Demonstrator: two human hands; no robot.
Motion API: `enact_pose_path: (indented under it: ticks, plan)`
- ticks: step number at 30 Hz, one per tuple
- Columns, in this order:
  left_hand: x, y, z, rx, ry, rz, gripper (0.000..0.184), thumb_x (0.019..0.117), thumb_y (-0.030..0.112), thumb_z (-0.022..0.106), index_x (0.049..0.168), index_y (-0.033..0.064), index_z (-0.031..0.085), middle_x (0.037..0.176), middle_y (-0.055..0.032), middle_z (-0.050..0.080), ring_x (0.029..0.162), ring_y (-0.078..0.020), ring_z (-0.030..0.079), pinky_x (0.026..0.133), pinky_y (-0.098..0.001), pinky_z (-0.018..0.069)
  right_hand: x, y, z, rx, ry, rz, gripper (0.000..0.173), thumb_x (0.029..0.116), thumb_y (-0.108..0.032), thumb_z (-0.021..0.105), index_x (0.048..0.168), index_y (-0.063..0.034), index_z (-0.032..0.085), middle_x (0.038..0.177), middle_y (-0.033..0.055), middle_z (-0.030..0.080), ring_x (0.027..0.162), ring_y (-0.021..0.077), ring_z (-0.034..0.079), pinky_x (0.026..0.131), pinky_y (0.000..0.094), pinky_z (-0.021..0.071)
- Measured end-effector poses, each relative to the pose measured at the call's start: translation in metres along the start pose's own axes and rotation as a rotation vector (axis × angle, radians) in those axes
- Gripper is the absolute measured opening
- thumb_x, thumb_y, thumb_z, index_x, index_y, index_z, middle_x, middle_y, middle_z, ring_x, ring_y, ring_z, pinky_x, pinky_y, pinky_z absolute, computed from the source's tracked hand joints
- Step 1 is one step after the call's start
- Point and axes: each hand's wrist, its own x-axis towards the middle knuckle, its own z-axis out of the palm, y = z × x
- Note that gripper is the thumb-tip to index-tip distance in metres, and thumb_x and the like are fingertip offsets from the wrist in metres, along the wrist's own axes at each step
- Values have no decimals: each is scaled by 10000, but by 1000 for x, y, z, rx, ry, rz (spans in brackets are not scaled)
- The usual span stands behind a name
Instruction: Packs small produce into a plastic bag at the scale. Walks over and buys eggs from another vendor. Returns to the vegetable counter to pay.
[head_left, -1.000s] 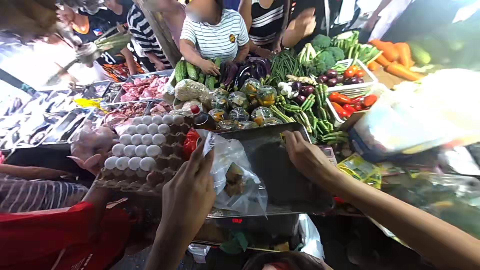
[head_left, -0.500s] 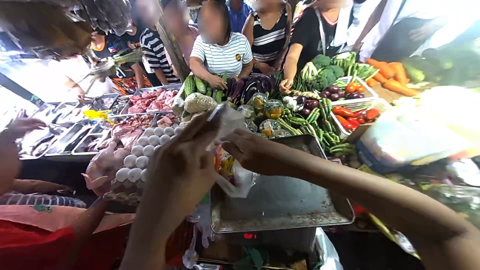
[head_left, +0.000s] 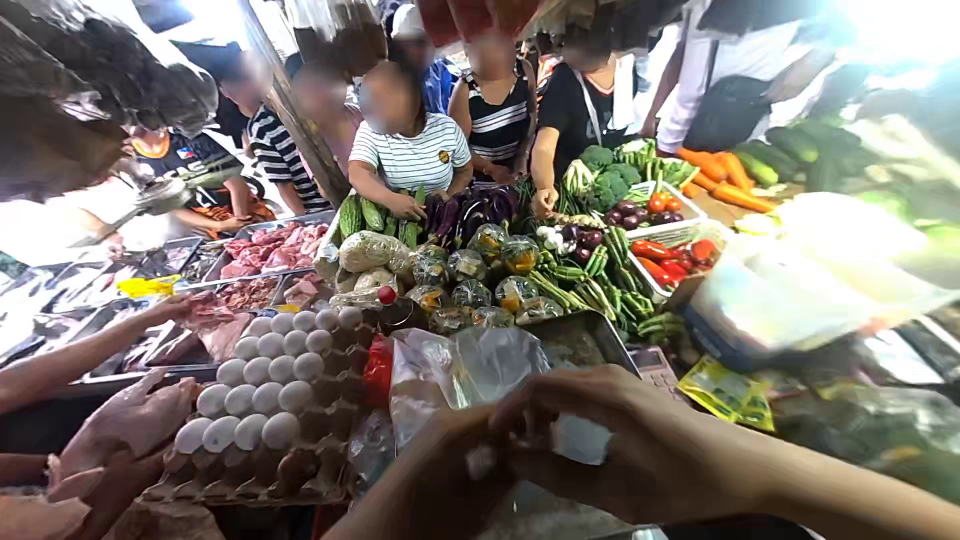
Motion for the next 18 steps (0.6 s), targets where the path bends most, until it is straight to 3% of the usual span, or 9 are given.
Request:
enact_pose_path:
  ticks: [1, 3, 6, 10, 12, 15, 18]
  plan:
    - [8, 1, -11, -59, 98, -42, 185, 962, 104, 644, 1142, 67, 661, 919, 16, 693, 767, 3, 647, 673, -162, 560, -6, 7, -9, -13, 67, 12, 329, 990, -248, 688, 1255, -64, 623, 1104, 24, 705, 1013, 57, 666, 900, 240, 573]
    - [34, 11, -47, -49, 360, -189, 254, 1018, 128, 540, 1243, 151, 657, 843, 82, 693, 660, 6, 626, 590, -169, 542, -20, 29, -31, -110, 186, 45, 372, 996, -306, 673, 1293, -90, 619, 1190, 12, 699, 1097, 73, 660, 955, 283, 574]
    - [102, 18, -108, -28, 655, -366, 225, 1053, 154, 483, 1220, 165, 633, 730, 91, 606, 593, -11, 566, 571, -175, 513, -45, 69, -66, -79, 307, 152, 313, 992, -269, 676, 1258, -105, 652, 1113, -24, 721, 990, 76, 688, 871, 276, 604]
    - [201, -20, -167, -79, 753, -442, 189, 1056, 164, 471, 1169, 119, 617, 769, 82, 577, 526, 8, 446, 490, -143, 389, -78, 111, -92, 47, 461, 280, 269, 998, -260, 655, 1209, -95, 676, 1042, -14, 724, 883, 92, 704, 780, 254, 620]
    - [238, -50, -186, -160, 804, -455, 174, 1045, 160, 472, 1141, 127, 613, 760, 80, 589, 493, 7, 426, 462, -144, 378, -95, 124, -99, 59, 514, 336, 267, 1003, -279, 647, 1192, -92, 678, 1038, -11, 724, 859, 90, 699, 765, 252, 614]
    - [273, -92, -197, -70, 822, -416, 243, 1040, 117, 488, 1263, 119, 586, 910, 50, 642, 599, -9, 507, 558, -170, 441, -120, 136, -107, 66, 544, 395, 249, 1014, -284, 642, 1171, -96, 686, 1020, -8, 729, 820, 88, 697, 733, 243, 611]
    - [283, -139, -192, 282, 689, -396, 282, 1050, 114, 470, 1249, -16, 623, 1123, -88, 671, 888, -88, 616, 841, -299, 519, -145, 141, -112, 71, 573, 455, 235, 1016, -250, 637, 1170, -81, 690, 1032, 8, 729, 819, 98, 700, 730, 252, 616]
